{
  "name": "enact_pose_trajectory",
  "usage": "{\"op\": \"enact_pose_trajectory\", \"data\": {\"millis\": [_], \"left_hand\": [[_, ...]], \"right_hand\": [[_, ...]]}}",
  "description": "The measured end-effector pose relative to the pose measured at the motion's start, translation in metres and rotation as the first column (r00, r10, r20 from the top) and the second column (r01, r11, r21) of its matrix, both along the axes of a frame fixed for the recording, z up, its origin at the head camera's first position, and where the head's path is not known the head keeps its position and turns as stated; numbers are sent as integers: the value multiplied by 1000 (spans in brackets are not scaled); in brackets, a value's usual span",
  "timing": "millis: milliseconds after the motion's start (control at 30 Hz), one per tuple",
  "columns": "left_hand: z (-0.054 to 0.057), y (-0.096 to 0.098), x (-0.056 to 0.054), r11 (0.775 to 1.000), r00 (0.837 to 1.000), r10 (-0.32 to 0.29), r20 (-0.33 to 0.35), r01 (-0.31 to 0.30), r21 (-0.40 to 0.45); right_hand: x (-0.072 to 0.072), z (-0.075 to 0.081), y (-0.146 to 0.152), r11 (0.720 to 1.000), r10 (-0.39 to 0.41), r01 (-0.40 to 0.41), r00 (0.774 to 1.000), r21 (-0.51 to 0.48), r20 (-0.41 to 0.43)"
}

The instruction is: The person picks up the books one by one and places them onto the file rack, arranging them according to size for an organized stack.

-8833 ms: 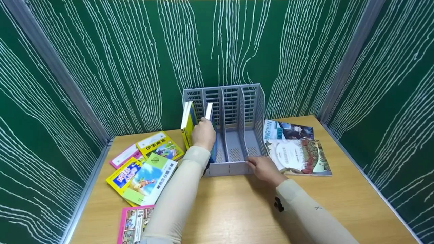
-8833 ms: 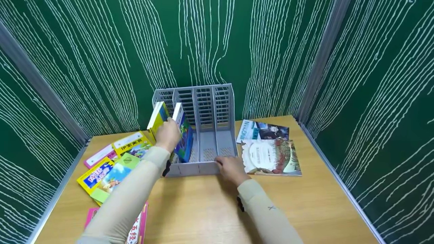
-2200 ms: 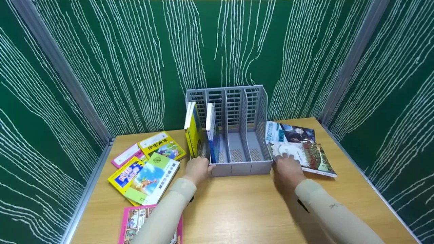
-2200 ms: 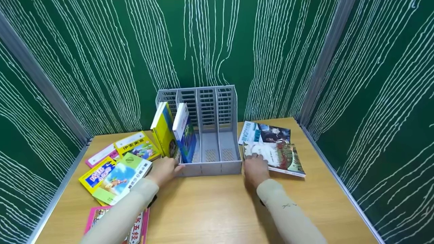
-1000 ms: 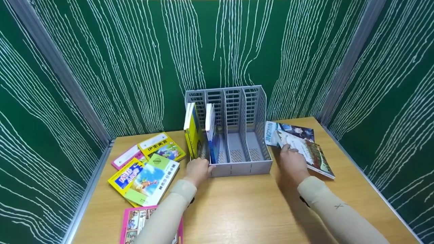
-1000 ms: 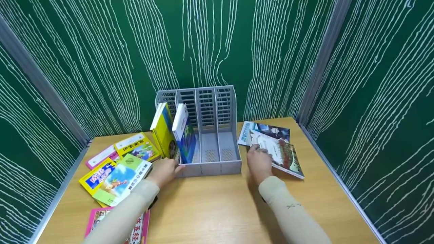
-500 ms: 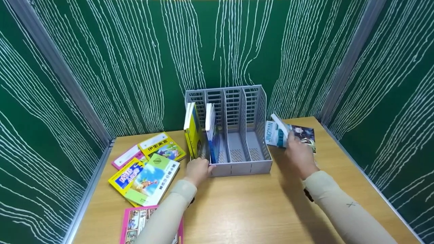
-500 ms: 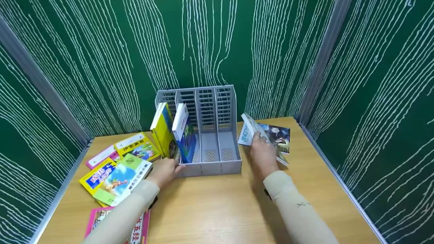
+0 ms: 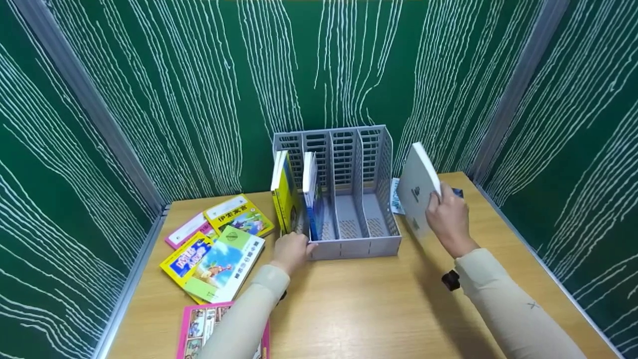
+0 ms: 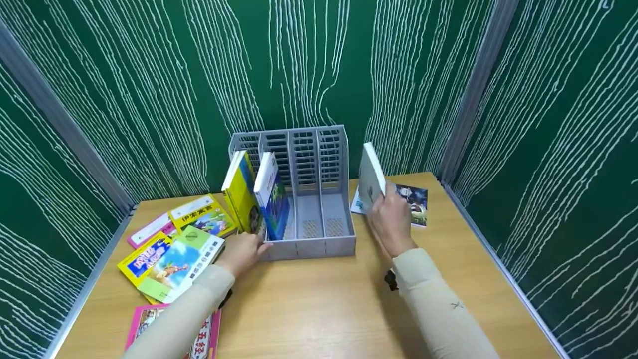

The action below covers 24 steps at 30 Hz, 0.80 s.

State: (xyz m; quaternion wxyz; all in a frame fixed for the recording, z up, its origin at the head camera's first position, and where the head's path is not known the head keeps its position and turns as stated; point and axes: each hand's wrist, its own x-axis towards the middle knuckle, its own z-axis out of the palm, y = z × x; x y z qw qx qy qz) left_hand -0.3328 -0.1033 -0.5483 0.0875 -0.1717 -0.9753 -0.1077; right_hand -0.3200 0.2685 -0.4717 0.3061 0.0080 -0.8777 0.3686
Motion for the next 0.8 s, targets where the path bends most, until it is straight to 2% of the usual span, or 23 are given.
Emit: {"op": "enact_pose_trajectory", "data": {"millis": [200,400,600,700,800], "left_hand": [[1,1,0,1000,1000,6,0,-6,-5],[0,2,1,1000,1000,11,-11,-11,-2],[-3,2,3,999,1000,13,-17,-12,32],[-2,3,3,999,998,-4,-57,6,37],[5,5,4,999,994,-11,-106,15,36]], "right_hand": [[5,13,2,995,-14,11,1000,-100,-27],[8,24,6,986,-43,24,993,-168,-110],[20,40,9,949,-72,37,992,-312,-103],[26,45,10,937,-75,34,992,-349,-105],[31,48,10,941,-76,36,991,-338,-108]]}}
